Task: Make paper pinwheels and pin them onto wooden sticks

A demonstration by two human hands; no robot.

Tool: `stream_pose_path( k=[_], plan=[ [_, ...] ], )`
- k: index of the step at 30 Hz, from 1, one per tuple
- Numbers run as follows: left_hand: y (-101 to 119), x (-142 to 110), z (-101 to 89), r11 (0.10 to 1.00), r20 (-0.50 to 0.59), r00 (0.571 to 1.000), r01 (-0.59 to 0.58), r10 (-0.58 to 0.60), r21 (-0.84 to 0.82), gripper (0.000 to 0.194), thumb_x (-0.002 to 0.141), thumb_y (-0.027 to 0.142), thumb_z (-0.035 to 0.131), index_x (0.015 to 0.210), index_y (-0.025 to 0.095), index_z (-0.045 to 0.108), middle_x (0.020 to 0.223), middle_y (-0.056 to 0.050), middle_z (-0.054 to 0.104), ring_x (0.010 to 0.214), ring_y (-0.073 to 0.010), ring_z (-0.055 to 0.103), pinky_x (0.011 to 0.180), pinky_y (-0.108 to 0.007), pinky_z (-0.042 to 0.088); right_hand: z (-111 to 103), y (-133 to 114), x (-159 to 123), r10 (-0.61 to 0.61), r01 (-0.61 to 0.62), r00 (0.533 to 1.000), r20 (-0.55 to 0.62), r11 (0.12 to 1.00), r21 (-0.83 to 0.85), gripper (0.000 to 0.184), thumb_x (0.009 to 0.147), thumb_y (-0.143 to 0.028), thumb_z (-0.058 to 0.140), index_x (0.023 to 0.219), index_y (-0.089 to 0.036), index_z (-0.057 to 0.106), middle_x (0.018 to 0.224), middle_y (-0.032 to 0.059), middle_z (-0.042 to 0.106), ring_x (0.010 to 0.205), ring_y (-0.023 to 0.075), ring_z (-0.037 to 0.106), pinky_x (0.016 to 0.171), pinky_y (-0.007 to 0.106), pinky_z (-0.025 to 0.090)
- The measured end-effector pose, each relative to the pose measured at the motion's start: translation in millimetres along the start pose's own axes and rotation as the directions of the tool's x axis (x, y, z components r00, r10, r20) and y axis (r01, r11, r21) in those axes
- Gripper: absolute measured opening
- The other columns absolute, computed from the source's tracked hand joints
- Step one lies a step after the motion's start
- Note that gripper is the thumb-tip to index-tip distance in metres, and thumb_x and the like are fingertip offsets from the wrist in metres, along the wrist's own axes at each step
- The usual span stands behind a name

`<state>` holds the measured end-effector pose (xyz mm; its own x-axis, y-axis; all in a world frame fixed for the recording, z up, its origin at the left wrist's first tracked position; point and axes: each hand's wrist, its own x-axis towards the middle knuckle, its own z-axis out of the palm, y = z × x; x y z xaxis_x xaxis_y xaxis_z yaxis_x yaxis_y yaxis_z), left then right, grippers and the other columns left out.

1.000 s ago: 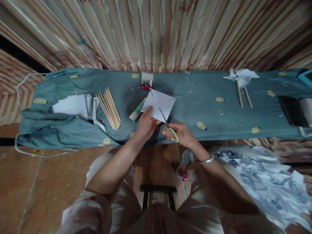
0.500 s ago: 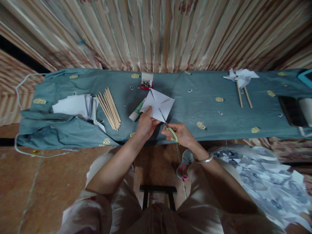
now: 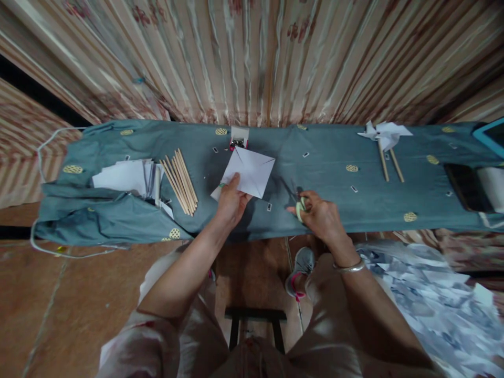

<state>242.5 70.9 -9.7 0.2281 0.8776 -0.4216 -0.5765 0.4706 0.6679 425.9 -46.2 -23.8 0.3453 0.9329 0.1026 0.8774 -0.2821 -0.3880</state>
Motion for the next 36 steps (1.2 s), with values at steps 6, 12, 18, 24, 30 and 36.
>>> stream_pose_path(
  k=[6, 12, 18, 24, 30, 36],
  plan=[
    [-21, -10, 2.1, 0.988, 0.080, 0.991, 0.098, -0.108, 0.118, 0.005, 0.082, 0.015, 0.062, 0.087, 0.015, 0.064, 0.090, -0.005, 0.073, 0.100, -0.0185, 0.067, 0.093, -0.033, 0.051, -13, 22, 12, 0.110, -0.119, 0.993, -0.046, 0.955, -0.272, 0.043, 0.086, -0.037, 0.059, 0.119, -0.010, 0.059, 0.084, 0.0166, 0.073, 0.077, 0.0318, 0.070, 0.066, 0.036, 0.047],
    [-38, -11, 2.7, 0.968, 0.155, 0.967, 0.176, -0.204, 0.176, 0.012, 0.071, 0.008, 0.070, 0.082, 0.012, 0.065, 0.084, -0.006, 0.072, 0.089, -0.0193, 0.068, 0.095, -0.038, 0.051, -16, 30, 27, 0.192, -0.196, 0.980, -0.045, 0.927, -0.320, 0.043, 0.085, -0.038, 0.059, 0.118, -0.010, 0.058, 0.082, 0.0176, 0.071, 0.081, 0.0355, 0.068, 0.072, 0.041, 0.048],
    [-38, -13, 0.7, 0.960, 0.193, 0.947, 0.227, -0.257, 0.165, 0.014, 0.075, 0.012, 0.072, 0.071, 0.014, 0.059, 0.079, -0.004, 0.070, 0.083, -0.0152, 0.069, 0.100, -0.043, 0.049, -15, 38, 31, 0.188, -0.197, 0.980, -0.062, 0.947, -0.253, 0.048, 0.084, -0.039, 0.061, 0.121, -0.009, 0.057, 0.086, 0.0175, 0.072, 0.085, 0.0339, 0.068, 0.075, 0.041, 0.049],
    [-38, -16, -15.1, 0.915, 0.245, 0.928, 0.182, -0.280, 0.359, 0.022, 0.075, 0.023, 0.075, 0.087, 0.014, 0.060, 0.084, -0.003, 0.070, 0.082, -0.0172, 0.071, 0.090, -0.044, 0.056, -17, 43, 25, 0.123, -0.140, 0.989, -0.077, 0.949, -0.282, 0.031, 0.087, -0.035, 0.056, 0.107, -0.013, 0.066, 0.093, 0.0172, 0.073, 0.083, 0.0322, 0.066, 0.073, 0.040, 0.047],
    [-12, -11, -42.7, 0.579, 0.401, 0.916, -0.308, -0.035, 0.755, 0.056, 0.083, 0.034, 0.065, 0.134, 0.020, 0.048, 0.092, -0.003, 0.066, 0.069, -0.0151, 0.068, 0.062, -0.028, 0.057, -12, 32, 21, -0.087, 0.045, 0.960, -0.265, 0.986, -0.162, 0.027, 0.093, -0.028, 0.047, 0.101, -0.013, 0.068, 0.102, 0.0182, 0.071, 0.093, 0.0304, 0.063, 0.086, 0.043, 0.047],
    [11, -14, -52.8, -0.260, 0.754, 0.610, -0.708, 0.243, 0.657, 0.046, 0.091, 0.024, 0.053, 0.136, 0.015, 0.047, 0.118, -0.014, 0.060, 0.106, -0.0257, 0.059, 0.092, -0.043, 0.050, 16, -13, 12, -0.356, 0.374, 0.906, -0.229, 0.926, 0.043, 0.029, 0.097, -0.023, 0.043, 0.106, -0.015, 0.069, 0.113, 0.0132, 0.070, 0.107, 0.0257, 0.061, 0.095, 0.042, 0.049]
  ],
)
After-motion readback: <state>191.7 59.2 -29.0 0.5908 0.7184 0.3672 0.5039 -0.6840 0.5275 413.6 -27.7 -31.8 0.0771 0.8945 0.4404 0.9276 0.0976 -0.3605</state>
